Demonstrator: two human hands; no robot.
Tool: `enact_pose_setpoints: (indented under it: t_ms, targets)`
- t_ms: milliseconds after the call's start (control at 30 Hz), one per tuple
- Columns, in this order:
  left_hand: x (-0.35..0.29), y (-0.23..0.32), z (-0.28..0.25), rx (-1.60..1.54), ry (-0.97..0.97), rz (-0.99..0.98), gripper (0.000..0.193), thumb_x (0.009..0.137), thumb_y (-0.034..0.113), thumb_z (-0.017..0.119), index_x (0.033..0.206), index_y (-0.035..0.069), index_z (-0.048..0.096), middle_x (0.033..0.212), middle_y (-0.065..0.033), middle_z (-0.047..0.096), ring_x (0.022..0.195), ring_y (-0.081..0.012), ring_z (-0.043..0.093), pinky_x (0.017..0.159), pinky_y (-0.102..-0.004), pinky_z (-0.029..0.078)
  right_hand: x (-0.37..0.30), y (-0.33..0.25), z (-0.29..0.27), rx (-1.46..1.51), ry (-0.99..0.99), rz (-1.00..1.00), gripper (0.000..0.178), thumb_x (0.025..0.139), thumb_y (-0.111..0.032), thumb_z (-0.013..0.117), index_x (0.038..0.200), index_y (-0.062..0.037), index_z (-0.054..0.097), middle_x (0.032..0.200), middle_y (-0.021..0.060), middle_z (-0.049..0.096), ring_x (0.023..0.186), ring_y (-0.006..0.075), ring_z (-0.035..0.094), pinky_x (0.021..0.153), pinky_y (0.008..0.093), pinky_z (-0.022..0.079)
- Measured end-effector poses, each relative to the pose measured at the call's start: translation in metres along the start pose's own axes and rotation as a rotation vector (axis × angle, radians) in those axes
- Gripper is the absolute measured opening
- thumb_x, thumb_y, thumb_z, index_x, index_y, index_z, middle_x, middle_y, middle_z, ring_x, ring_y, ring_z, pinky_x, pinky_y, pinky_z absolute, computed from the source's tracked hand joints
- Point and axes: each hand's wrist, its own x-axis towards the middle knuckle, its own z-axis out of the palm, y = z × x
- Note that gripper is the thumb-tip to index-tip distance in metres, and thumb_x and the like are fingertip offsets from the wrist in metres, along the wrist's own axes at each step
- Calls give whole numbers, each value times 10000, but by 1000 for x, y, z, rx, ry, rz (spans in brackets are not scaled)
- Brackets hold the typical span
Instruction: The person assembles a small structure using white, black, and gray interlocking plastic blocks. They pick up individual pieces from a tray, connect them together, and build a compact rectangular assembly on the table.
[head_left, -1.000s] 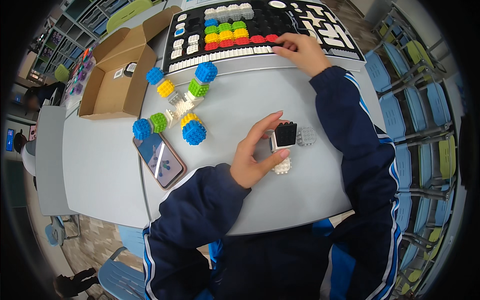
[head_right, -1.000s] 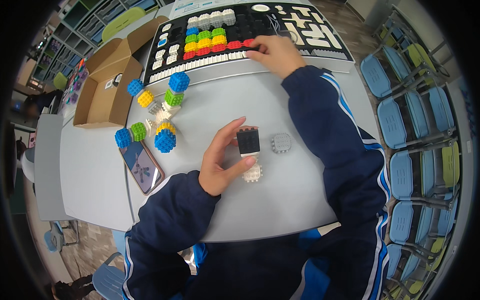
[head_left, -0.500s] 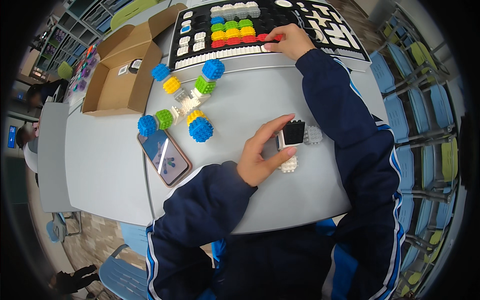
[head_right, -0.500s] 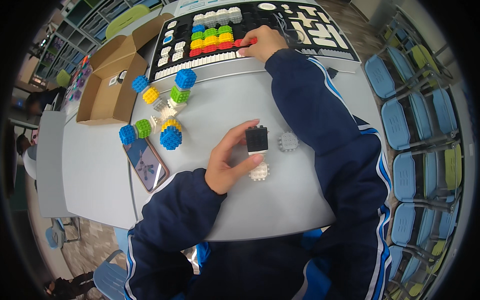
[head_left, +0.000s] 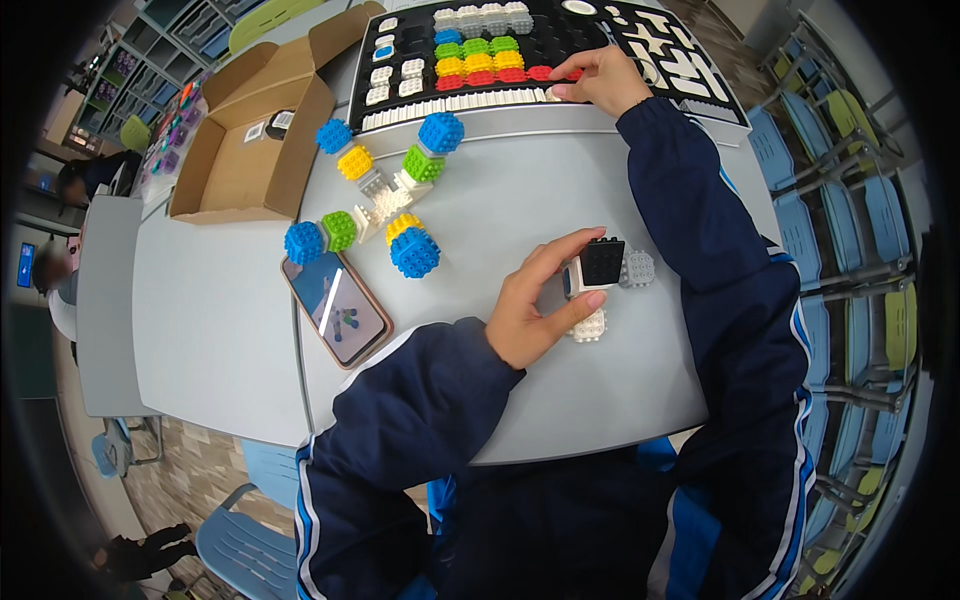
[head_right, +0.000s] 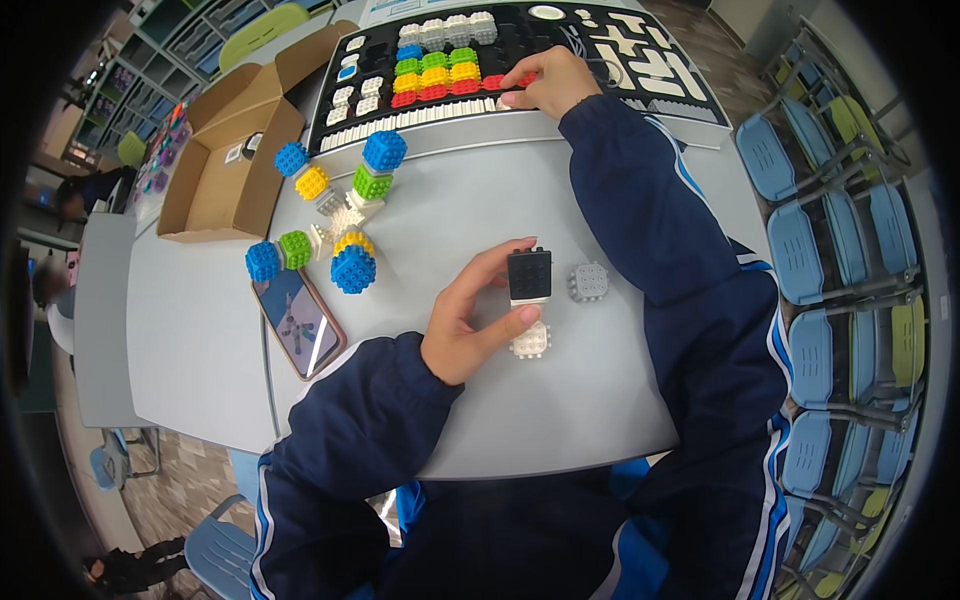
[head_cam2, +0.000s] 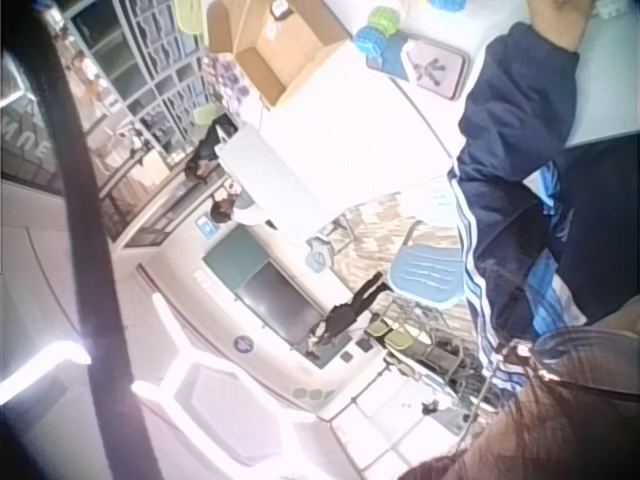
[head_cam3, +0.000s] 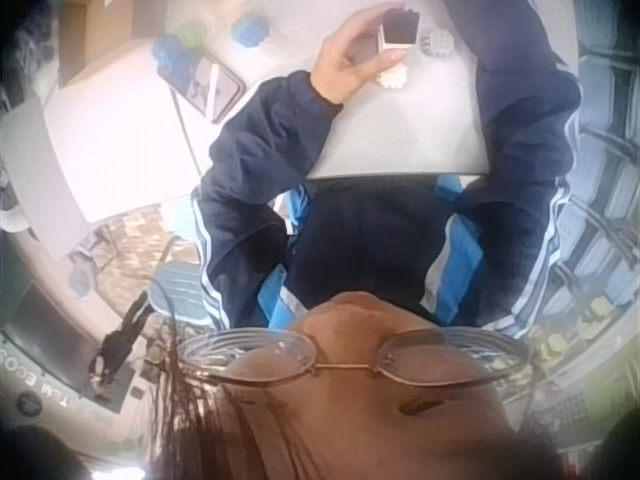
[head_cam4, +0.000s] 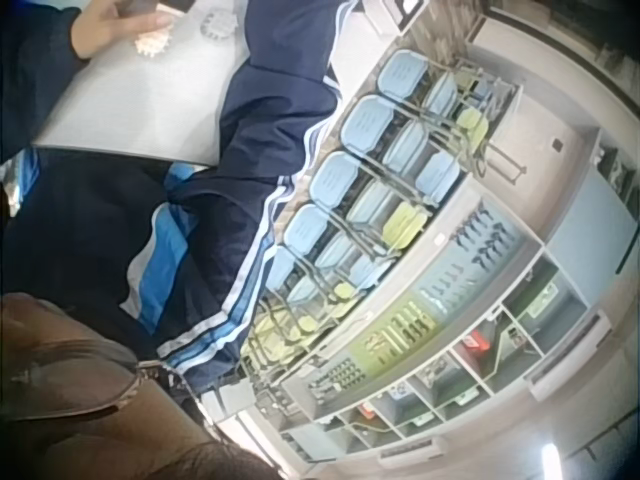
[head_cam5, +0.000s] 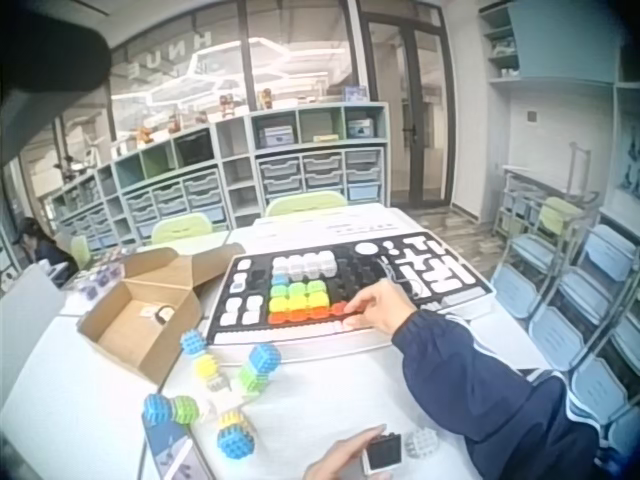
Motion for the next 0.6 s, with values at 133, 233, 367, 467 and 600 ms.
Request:
enact_pose_setpoints:
  t_ms: [133,233,367,467,600]
  targets:
    - [-2,-1,-2,6,5,-3,584,895,155,738,1421,62,504,1335,-72,594,1198,-172,554,1020,-335,395,-12,-11,-4,-205,82,-97,364,755,-408,839,995,-141,783,805,117,715,770,273,686,733,389,526]
    - [-2,-1,-2,-3,4,-14,573,900,161,733,1422,75,511,1324,-105,592,1218,-216,555,1059,-359,395,-16,7,-20,-251,201,-244,361,826,-414,781,1011,-105,771,643,105,647,567,233,592,589,342,475]
    - [0,2,-1,-10,-4,-14,567,904,165,730,1422,85,514,1319,-119,593,1227,-238,556,1075,-374,399,-21,51,-70,-472,302,-148,411,788,-466,799,925,-82,745,707,121,671,647,259,636,636,361,500]
    - [0,-1,1,-6,6,3,582,894,140,738,1421,60,505,1312,-70,604,1177,-166,558,1018,-335,398,-29,68,-98,-581,211,25,447,752,-468,828,842,-50,699,743,125,676,721,261,662,670,377,508]
    - [0,-1,1,-2,1,-13,579,896,144,737,1423,74,507,1317,-79,600,1190,-185,558,1035,-349,399,-32,66,-105,-447,65,88,449,707,-411,869,819,-23,671,763,132,680,753,260,661,692,382,506]
